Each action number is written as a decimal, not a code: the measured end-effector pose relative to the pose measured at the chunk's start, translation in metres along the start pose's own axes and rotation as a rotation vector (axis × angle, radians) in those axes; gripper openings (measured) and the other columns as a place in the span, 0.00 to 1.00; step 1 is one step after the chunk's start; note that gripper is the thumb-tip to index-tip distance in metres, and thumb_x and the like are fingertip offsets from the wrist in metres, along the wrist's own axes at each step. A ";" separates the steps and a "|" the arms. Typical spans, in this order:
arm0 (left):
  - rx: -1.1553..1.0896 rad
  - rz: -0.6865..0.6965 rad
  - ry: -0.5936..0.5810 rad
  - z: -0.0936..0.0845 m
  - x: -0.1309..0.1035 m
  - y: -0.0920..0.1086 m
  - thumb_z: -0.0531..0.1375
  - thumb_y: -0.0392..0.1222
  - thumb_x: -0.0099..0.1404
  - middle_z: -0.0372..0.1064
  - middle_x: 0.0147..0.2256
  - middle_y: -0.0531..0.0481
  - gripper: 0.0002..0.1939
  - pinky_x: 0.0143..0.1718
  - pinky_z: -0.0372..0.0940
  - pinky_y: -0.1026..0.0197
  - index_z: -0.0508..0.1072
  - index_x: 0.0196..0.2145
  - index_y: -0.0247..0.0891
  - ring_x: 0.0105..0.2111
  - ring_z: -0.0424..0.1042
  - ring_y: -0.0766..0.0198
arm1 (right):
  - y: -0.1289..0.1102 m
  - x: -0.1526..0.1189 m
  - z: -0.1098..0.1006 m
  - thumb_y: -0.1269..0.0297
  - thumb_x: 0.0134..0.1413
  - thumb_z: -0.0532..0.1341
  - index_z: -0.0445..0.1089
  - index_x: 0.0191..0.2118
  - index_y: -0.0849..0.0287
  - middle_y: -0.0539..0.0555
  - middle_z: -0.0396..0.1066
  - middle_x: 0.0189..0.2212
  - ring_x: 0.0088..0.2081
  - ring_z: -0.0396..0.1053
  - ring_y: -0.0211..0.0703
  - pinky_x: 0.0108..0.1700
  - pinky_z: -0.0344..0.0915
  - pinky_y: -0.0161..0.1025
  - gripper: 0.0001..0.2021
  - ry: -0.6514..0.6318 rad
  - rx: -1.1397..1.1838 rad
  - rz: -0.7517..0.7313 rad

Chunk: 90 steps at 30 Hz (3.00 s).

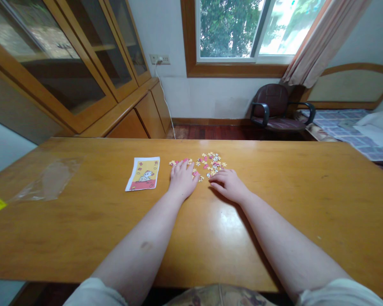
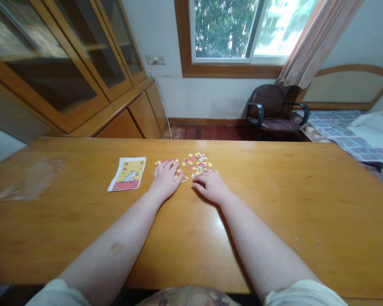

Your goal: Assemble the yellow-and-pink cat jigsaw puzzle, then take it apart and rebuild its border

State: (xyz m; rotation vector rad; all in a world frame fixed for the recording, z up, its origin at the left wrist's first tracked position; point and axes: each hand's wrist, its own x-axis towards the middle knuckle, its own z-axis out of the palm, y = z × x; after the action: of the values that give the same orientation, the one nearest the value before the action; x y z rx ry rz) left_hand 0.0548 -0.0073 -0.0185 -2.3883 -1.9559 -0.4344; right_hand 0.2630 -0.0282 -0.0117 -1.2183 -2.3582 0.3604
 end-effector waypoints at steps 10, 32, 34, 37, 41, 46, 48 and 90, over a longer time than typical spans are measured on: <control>0.033 -0.081 -0.154 0.005 0.002 -0.004 0.46 0.59 0.66 0.45 0.66 0.42 0.35 0.63 0.41 0.38 0.53 0.65 0.40 0.66 0.44 0.43 | 0.004 -0.001 0.007 0.48 0.60 0.54 0.62 0.60 0.54 0.56 0.60 0.62 0.64 0.52 0.50 0.61 0.47 0.52 0.26 -0.136 -0.137 0.061; -0.159 0.108 0.000 -0.008 0.002 0.007 0.54 0.37 0.63 0.75 0.42 0.48 0.13 0.60 0.52 0.48 0.77 0.40 0.42 0.47 0.68 0.56 | 0.022 0.000 0.011 0.60 0.58 0.54 0.70 0.51 0.56 0.58 0.67 0.55 0.60 0.56 0.56 0.62 0.42 0.60 0.17 0.192 -0.234 0.346; -0.144 0.089 0.013 -0.008 0.002 0.007 0.53 0.38 0.63 0.75 0.42 0.47 0.13 0.58 0.55 0.49 0.77 0.41 0.41 0.46 0.68 0.56 | 0.023 0.000 0.013 0.59 0.59 0.53 0.69 0.52 0.57 0.59 0.66 0.55 0.60 0.56 0.55 0.63 0.42 0.60 0.18 0.205 -0.240 0.407; -0.143 0.112 -0.006 -0.008 0.001 0.008 0.53 0.38 0.63 0.76 0.40 0.48 0.13 0.56 0.56 0.50 0.77 0.39 0.41 0.45 0.69 0.56 | 0.024 -0.001 0.017 0.54 0.58 0.54 0.62 0.59 0.62 0.63 0.60 0.60 0.62 0.53 0.56 0.63 0.42 0.59 0.26 0.180 -0.250 0.477; -0.153 0.124 -0.031 -0.008 0.001 0.009 0.53 0.38 0.63 0.76 0.37 0.48 0.13 0.56 0.56 0.51 0.78 0.35 0.41 0.42 0.69 0.57 | 0.025 0.000 0.022 0.47 0.55 0.55 0.50 0.65 0.67 0.67 0.51 0.64 0.65 0.47 0.57 0.64 0.40 0.59 0.38 0.095 -0.250 0.481; -0.145 0.050 0.028 -0.006 0.003 0.007 0.54 0.38 0.62 0.74 0.41 0.47 0.12 0.51 0.60 0.53 0.76 0.40 0.41 0.45 0.68 0.55 | 0.028 0.005 0.023 0.39 0.51 0.55 0.45 0.67 0.68 0.68 0.48 0.65 0.66 0.44 0.58 0.64 0.39 0.60 0.46 0.089 -0.243 0.517; -0.147 0.015 0.038 -0.005 0.005 0.006 0.54 0.39 0.62 0.73 0.44 0.46 0.13 0.52 0.60 0.53 0.75 0.42 0.40 0.47 0.67 0.54 | 0.028 0.007 0.023 0.36 0.49 0.55 0.42 0.67 0.68 0.69 0.45 0.66 0.67 0.42 0.60 0.64 0.37 0.62 0.50 0.085 -0.261 0.527; -0.341 0.307 -0.087 -0.002 0.004 0.006 0.56 0.40 0.62 0.75 0.37 0.51 0.10 0.54 0.56 0.52 0.78 0.35 0.45 0.43 0.68 0.58 | 0.037 -0.004 0.014 0.39 0.53 0.53 0.45 0.67 0.67 0.68 0.49 0.65 0.65 0.47 0.60 0.63 0.39 0.61 0.45 0.076 -0.366 0.550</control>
State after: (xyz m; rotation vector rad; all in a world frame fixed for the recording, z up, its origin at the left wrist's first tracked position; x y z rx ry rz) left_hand 0.0612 -0.0049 -0.0148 -2.8987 -1.6086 -0.7061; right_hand 0.2840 -0.0107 -0.0406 -2.0176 -2.0451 0.0437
